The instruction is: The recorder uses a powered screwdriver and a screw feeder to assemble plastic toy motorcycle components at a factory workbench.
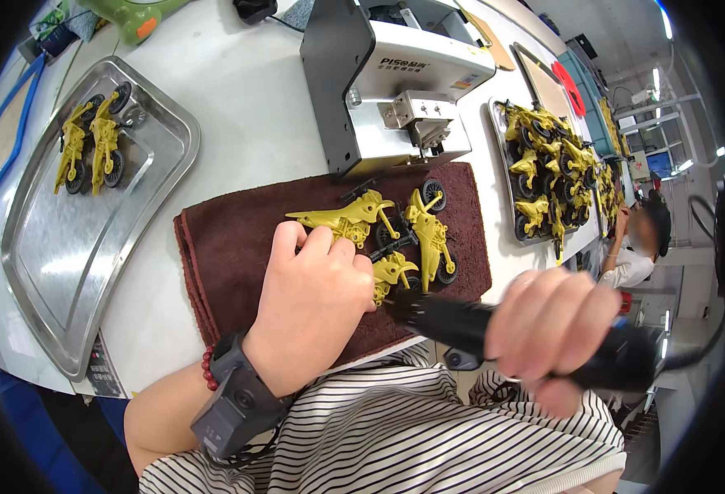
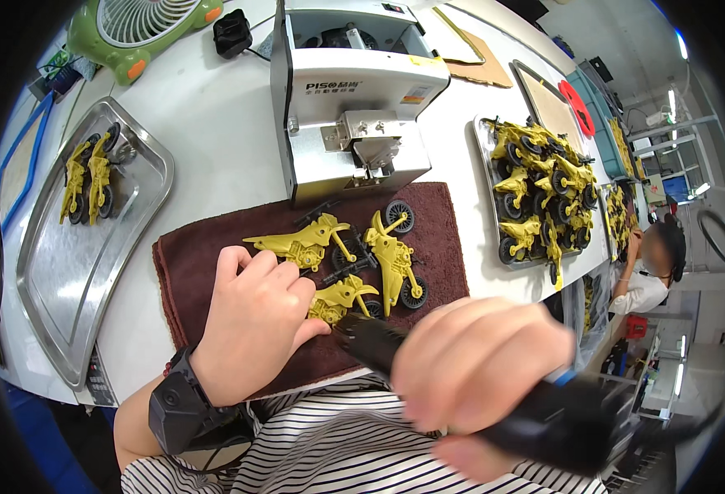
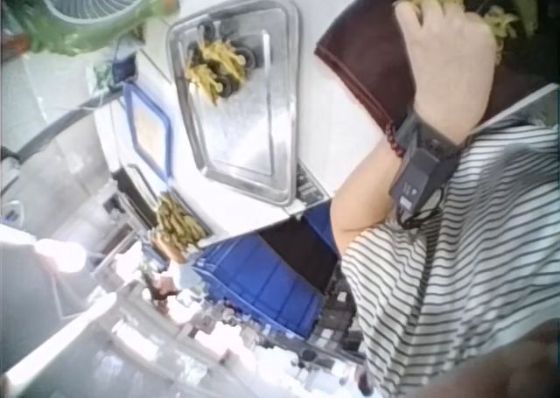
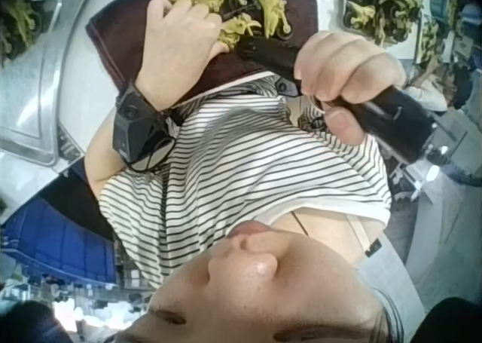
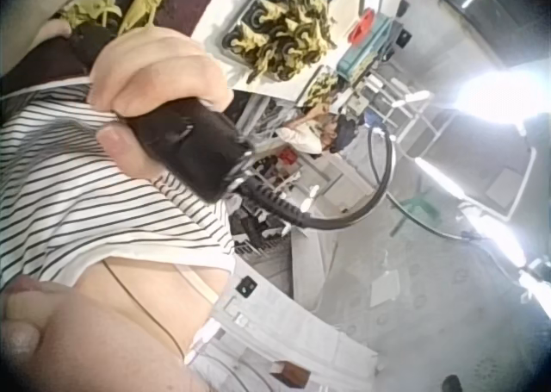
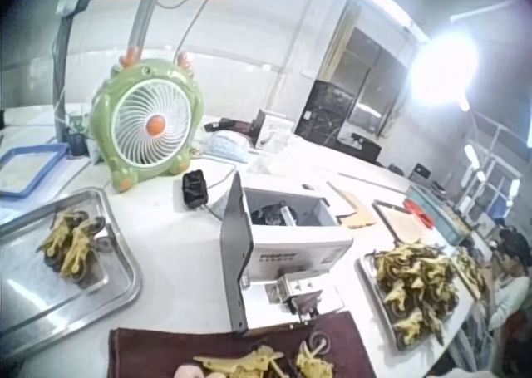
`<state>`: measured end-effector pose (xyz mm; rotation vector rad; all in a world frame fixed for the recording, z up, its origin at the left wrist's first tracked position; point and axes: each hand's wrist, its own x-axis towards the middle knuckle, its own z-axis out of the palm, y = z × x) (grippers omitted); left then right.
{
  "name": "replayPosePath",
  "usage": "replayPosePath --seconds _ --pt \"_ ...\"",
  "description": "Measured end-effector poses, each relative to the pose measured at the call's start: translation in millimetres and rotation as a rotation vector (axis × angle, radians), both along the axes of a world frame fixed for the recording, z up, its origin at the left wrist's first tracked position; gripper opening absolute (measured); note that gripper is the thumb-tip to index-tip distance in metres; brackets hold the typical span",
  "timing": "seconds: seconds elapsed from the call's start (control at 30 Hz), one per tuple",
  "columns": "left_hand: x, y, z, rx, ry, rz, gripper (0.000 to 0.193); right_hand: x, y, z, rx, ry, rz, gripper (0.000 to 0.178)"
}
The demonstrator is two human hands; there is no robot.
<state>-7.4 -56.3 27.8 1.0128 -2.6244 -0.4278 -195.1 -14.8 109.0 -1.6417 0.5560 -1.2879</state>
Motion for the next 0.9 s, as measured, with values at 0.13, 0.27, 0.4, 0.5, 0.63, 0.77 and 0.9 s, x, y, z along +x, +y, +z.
replayPosePath --seconds 0.13,0.27,0.4,0.5,0.63,0.77,0.9 --pt "2.5 1.3 0.8 0.004 0.013 0.004 0.03 -10.2 -5.2 27.6 -0.206 -0.448 -0.21 0.024" --pt "0.7 -1.8 0.0 0.019 0.01 -0.006 0.031 -21.7 -37.0 42.6 -0.35 -0.229 -0.674 0.027" --pt "1.6 -1.9 1.0 0.037 0.028 -0.008 0.031 -28.3 -58.6 39.0 -0.27 -0.144 -0.477 0.029" --pt "2.9 -1.5 1.3 0.048 0.011 -0.01 0.032 -17.0 -68.7 33.8 -0.246 -0.118 -0.523 0.029" --pt "4.0 -1.5 3.3 0.059 -0.022 -0.019 0.033 -15.7 -76.7 25.9 -0.19 -0.051 -0.525 0.028" --pt "4.0 -1.7 1.8 0.055 -0.002 -0.012 0.032 -8.1 -68.9 27.0 -0.152 0.019 -0.513 0.026" --pt "2.9 -1.9 0.6 0.051 0.028 -0.004 0.031 -16.9 -54.8 31.9 -0.133 -0.13 -0.411 0.025"
